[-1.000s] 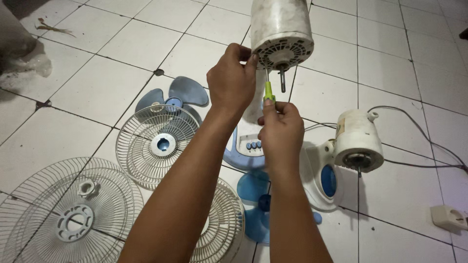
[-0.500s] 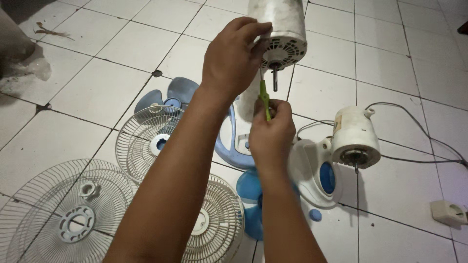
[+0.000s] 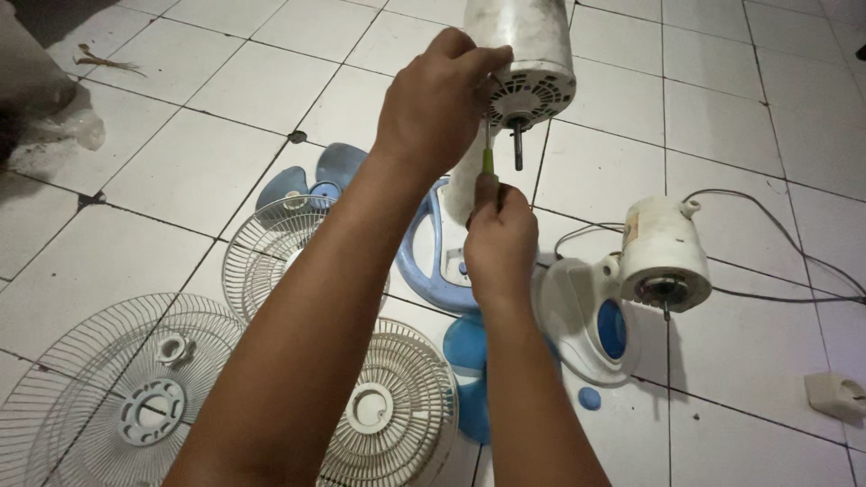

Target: The person uses a screwdriver to loosen and tighten screws on the motor shafts of two disassembled electric fans. They work on the motor housing of a standing fan and a separate motor unit, then handle the fan blades and cages.

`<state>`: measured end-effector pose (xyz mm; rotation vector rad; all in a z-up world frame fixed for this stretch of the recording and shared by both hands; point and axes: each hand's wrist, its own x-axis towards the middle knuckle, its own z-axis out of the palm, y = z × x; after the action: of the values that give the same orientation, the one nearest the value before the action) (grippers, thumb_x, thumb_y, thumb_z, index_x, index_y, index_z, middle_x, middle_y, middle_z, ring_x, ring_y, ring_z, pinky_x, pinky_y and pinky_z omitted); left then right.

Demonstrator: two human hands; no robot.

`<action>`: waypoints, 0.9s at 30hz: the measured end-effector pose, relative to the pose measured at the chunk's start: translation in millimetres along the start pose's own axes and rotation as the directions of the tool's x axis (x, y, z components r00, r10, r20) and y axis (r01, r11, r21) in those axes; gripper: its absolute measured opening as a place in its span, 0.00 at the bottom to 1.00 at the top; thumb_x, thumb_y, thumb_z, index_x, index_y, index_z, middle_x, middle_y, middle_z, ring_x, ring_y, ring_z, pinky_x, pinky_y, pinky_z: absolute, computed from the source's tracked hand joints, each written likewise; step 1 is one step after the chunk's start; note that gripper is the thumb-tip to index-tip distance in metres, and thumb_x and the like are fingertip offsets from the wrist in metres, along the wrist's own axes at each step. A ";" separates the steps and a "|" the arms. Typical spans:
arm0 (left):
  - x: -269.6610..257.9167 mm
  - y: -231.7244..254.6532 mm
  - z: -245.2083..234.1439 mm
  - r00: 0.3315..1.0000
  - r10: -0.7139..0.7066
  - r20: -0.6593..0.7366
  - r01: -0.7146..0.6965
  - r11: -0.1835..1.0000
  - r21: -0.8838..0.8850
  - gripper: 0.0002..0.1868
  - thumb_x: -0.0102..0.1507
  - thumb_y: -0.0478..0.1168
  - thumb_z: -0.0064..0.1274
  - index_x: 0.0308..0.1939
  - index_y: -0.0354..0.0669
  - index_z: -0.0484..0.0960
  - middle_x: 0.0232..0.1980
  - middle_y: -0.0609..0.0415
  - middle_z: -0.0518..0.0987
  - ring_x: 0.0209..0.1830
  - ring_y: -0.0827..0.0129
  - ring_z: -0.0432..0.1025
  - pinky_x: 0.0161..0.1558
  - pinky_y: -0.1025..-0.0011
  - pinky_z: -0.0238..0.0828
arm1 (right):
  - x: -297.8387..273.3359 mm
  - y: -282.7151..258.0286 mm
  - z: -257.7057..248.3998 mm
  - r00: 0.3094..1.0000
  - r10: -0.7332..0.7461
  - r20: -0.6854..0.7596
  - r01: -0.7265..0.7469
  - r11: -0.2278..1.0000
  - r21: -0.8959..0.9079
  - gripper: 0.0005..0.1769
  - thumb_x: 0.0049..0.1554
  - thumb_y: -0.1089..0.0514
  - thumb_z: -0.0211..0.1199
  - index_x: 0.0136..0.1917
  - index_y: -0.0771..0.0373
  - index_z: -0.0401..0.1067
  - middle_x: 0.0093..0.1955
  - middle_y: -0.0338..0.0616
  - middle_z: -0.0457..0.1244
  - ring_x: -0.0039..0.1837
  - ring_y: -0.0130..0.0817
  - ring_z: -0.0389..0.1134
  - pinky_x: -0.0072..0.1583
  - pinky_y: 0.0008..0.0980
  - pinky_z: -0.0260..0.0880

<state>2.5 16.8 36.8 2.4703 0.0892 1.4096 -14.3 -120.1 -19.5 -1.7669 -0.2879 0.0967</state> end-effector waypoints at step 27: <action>-38.0 25.4 -10.2 0.912 -0.410 -0.001 0.390 0.870 -0.303 0.22 0.64 0.45 0.57 0.61 0.42 0.80 0.57 0.45 0.80 0.49 0.59 0.80 0.49 0.66 0.77 | -18.6 23.3 -20.2 0.938 0.111 0.329 -0.238 0.895 0.377 0.17 0.63 0.51 0.54 0.59 0.65 0.67 0.43 0.40 0.67 0.40 0.29 0.69 0.40 0.30 0.71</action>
<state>-28.1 -12.7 17.2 2.0132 0.3570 1.2197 -24.5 -148.3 -39.5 -1.3467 -0.2991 0.5262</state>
